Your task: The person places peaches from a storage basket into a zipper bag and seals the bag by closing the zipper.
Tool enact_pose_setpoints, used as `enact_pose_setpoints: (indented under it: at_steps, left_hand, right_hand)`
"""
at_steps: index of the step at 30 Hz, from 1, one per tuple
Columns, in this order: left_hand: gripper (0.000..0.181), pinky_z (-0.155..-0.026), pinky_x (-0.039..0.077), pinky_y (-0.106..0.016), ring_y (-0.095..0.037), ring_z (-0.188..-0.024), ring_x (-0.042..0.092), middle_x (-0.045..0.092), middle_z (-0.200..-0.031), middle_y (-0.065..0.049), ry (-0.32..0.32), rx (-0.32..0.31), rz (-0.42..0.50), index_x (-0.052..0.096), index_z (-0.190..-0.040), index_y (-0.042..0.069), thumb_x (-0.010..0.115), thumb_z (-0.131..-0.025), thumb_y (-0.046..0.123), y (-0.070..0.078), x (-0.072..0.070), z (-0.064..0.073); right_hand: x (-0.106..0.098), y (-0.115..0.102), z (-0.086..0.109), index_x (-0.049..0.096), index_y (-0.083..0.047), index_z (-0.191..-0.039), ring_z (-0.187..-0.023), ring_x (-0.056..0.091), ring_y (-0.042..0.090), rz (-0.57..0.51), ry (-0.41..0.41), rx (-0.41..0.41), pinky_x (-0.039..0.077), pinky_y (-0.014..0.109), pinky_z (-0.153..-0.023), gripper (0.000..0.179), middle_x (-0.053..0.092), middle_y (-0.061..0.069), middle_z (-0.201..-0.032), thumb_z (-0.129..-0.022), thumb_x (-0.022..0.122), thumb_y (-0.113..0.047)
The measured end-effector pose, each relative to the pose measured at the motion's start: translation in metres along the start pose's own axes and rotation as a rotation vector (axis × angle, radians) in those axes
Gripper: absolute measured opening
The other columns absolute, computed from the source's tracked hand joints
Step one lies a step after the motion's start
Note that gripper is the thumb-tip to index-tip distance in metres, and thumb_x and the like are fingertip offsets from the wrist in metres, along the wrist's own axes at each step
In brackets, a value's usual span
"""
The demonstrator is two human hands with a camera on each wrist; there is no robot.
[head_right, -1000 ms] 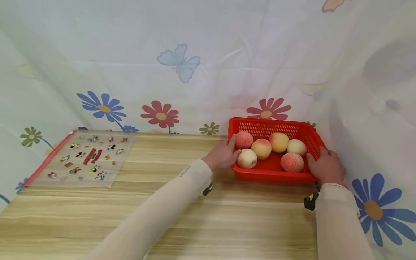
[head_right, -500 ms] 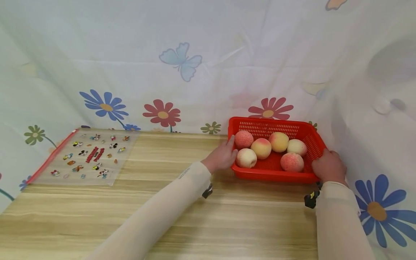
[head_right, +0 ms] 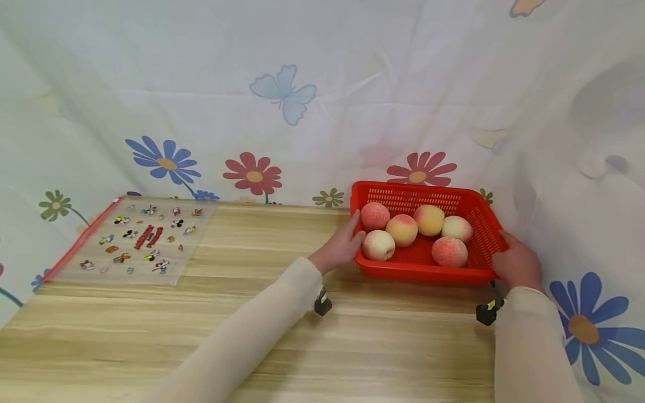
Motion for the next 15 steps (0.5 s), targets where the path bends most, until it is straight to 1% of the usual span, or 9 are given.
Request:
enact_pose_setpoints:
  at_steps: [3, 5, 7, 11, 15]
  left_hand:
    - [0.065, -0.117, 0.030, -0.037, -0.018, -0.142, 0.036, 0.021, -0.161, -0.007, -0.008, -0.005, 0.033, 0.004, -0.157, 0.012, 0.039, -0.104, 0.028, -0.004, -0.002, 0.001]
    - [0.065, -0.118, 0.027, -0.037, -0.018, -0.146, 0.029, 0.019, -0.162, -0.005, -0.011, -0.015, 0.041, 0.003, -0.157, 0.015, 0.039, -0.104, 0.030, -0.007, -0.003, 0.002]
    - [0.066, -0.119, 0.027, -0.037, -0.016, -0.147, 0.027, 0.018, -0.163, -0.001, -0.015, -0.028, 0.049, 0.003, -0.157, 0.018, 0.039, -0.104, 0.032, -0.009, -0.005, 0.003]
    - [0.067, -0.119, 0.026, -0.037, -0.014, -0.148, 0.025, 0.016, -0.163, 0.004, -0.012, -0.046, 0.081, 0.004, -0.157, 0.023, 0.041, -0.103, 0.036, -0.012, -0.008, 0.006]
    - [0.066, -0.120, 0.025, -0.036, -0.013, -0.148, 0.023, 0.015, -0.163, 0.006, 0.001, -0.039, 0.080, 0.005, -0.157, 0.024, 0.040, -0.103, 0.037, -0.015, -0.012, 0.010]
  right_hand:
    - [0.002, 0.004, -0.001, 0.009, -0.005, -0.153, -0.094, 0.046, 0.041, -0.030, 0.005, 0.014, 0.044, 0.036, -0.064, 0.074, 0.039, 0.036, -0.133, -0.087, 0.042, -0.009]
    - [0.004, 0.005, -0.002, 0.008, -0.008, -0.154, -0.095, 0.046, 0.041, -0.056, 0.010, 0.026, 0.044, 0.036, -0.065, 0.073, 0.039, 0.036, -0.134, -0.088, 0.040, -0.010]
    - [0.006, 0.006, -0.002, 0.008, -0.011, -0.154, -0.098, 0.046, 0.041, -0.082, 0.019, 0.037, 0.044, 0.037, -0.066, 0.072, 0.038, 0.036, -0.136, -0.089, 0.038, -0.011]
    - [0.009, 0.004, 0.001, 0.008, -0.015, -0.155, -0.107, 0.043, 0.045, -0.133, 0.036, 0.049, 0.046, 0.045, -0.074, 0.071, 0.033, 0.036, -0.143, -0.090, 0.037, -0.012]
    - [0.013, 0.002, 0.003, 0.008, -0.016, -0.155, -0.111, 0.042, 0.047, -0.146, 0.049, 0.044, 0.045, 0.050, -0.078, 0.070, 0.032, 0.036, -0.145, -0.091, 0.036, -0.014]
Point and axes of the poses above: each hand's wrist, its own z-axis away from the middle knuckle, its own x-axis out of the palm, y = z × x, the point moved 3 cm from there along -z, towards the middle knuckle
